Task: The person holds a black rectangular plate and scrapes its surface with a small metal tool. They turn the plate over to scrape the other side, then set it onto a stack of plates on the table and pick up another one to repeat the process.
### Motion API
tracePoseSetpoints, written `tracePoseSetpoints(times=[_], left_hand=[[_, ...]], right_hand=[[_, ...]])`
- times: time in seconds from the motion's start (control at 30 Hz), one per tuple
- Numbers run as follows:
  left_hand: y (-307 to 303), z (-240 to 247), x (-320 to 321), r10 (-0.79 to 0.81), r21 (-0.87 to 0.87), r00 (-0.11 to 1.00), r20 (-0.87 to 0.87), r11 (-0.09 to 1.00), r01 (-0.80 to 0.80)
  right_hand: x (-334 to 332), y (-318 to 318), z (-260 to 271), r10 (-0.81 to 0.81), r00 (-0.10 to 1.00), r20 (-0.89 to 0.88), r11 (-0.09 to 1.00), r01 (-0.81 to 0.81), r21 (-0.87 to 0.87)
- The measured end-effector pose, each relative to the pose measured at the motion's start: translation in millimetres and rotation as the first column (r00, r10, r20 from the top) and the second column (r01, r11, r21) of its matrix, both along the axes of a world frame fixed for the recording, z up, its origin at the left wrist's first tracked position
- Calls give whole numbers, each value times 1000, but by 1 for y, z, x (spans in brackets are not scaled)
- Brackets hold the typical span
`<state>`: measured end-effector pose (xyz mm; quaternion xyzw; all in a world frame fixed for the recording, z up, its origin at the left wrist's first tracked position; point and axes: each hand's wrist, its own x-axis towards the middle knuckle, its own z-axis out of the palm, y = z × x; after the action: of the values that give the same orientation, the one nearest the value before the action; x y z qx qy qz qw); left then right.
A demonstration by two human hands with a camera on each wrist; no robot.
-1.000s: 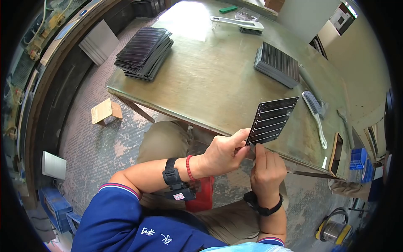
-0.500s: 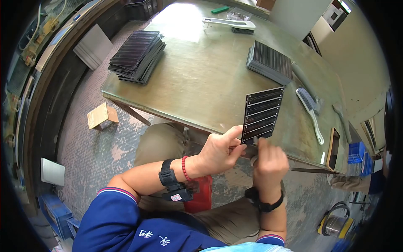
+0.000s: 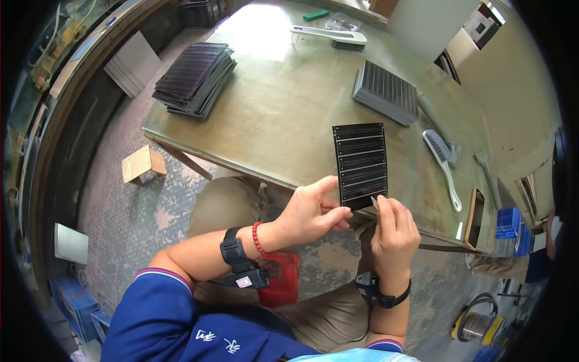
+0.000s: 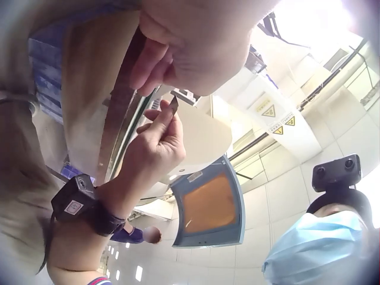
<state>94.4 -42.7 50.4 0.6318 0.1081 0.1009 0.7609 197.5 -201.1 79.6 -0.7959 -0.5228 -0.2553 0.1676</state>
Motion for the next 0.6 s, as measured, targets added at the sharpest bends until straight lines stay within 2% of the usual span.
tracePoseSetpoints(times=[0.07,0.13,0.27,0.6], left_hand=[[0,1,0,-31,-100,999,7,994,32],[2,2,1,-44,-117,999,-10,992,43],[5,0,0,-81,-167,996,-23,983,76],[3,1,1,-81,-184,996,-29,980,75]], right_hand=[[-3,1,0,26,999,22,1000,-27,10],[-6,-1,1,52,998,-18,998,-53,-38],[-9,0,-1,81,997,-9,996,-81,-27],[-13,4,-3,105,994,36,994,-104,-40]])
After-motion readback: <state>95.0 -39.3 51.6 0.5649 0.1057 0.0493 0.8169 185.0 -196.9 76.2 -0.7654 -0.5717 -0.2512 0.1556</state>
